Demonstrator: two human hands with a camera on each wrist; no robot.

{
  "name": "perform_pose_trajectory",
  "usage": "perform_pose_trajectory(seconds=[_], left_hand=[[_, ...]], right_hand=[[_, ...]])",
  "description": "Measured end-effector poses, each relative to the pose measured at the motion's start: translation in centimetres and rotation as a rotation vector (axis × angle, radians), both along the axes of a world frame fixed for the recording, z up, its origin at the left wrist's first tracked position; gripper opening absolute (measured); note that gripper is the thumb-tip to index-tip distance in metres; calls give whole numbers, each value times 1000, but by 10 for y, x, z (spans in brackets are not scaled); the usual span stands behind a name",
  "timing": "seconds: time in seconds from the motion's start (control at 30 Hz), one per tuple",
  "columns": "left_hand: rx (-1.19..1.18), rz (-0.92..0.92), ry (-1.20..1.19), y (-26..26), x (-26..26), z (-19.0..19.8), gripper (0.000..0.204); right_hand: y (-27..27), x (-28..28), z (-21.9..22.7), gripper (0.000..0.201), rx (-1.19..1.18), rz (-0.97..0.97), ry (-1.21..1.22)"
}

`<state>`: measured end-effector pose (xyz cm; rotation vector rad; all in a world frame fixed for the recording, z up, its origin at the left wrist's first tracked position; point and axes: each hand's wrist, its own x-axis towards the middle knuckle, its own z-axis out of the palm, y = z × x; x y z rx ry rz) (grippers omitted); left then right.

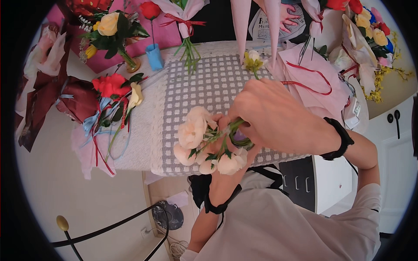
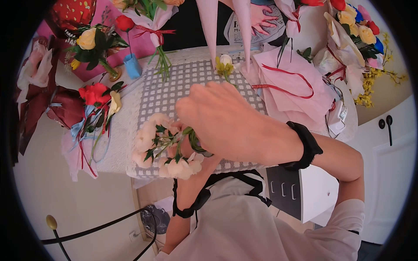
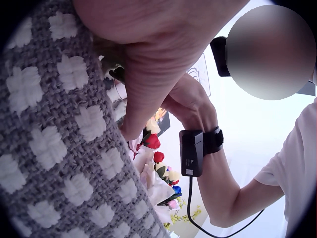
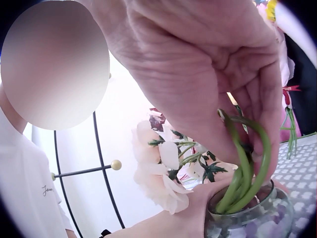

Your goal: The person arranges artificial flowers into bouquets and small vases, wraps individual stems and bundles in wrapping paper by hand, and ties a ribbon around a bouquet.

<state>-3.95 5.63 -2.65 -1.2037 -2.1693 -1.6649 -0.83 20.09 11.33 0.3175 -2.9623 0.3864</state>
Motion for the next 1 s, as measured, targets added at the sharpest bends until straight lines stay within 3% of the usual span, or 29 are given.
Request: perform_pose_trajectory(seconds=[0.17,0.23,0.3,0.33,0.4,0.47,0.53,0.63,0.7,0.83,1.0], left_hand=[[-57,-36,-166,0,1,8,61],[-48,-33,-337,1,6,11,68],[-25,-5,-216,0,2,13,66],[-13,17,-106,-1,1,12,65],[-60,-4,-165,-2,1,7,66],[-101,-28,-219,0,1,7,66],[33,-20,-126,1,-3,10,68],[12,42,-19,0,-3,15,69],[17,34,-24,0,-3,15,69],[34,16,-43,-1,-4,15,68],[32,9,-77,3,-2,-1,67]], right_hand=[[0,-3,-7,31,12,-15,3],[1,-4,-12,30,-6,-16,-26],[3,-3,-19,9,-70,3,46],[2,-3,-18,9,-69,5,48],[2,0,-15,28,-57,21,14],[0,0,-10,27,-45,26,-7],[-2,0,-6,26,-40,32,-26],[-1,2,-2,25,-61,46,-75],[2,1,-1,36,-39,143,-30],[8,-2,-3,35,-27,171,-47],[17,4,22,50,26,304,-235]])
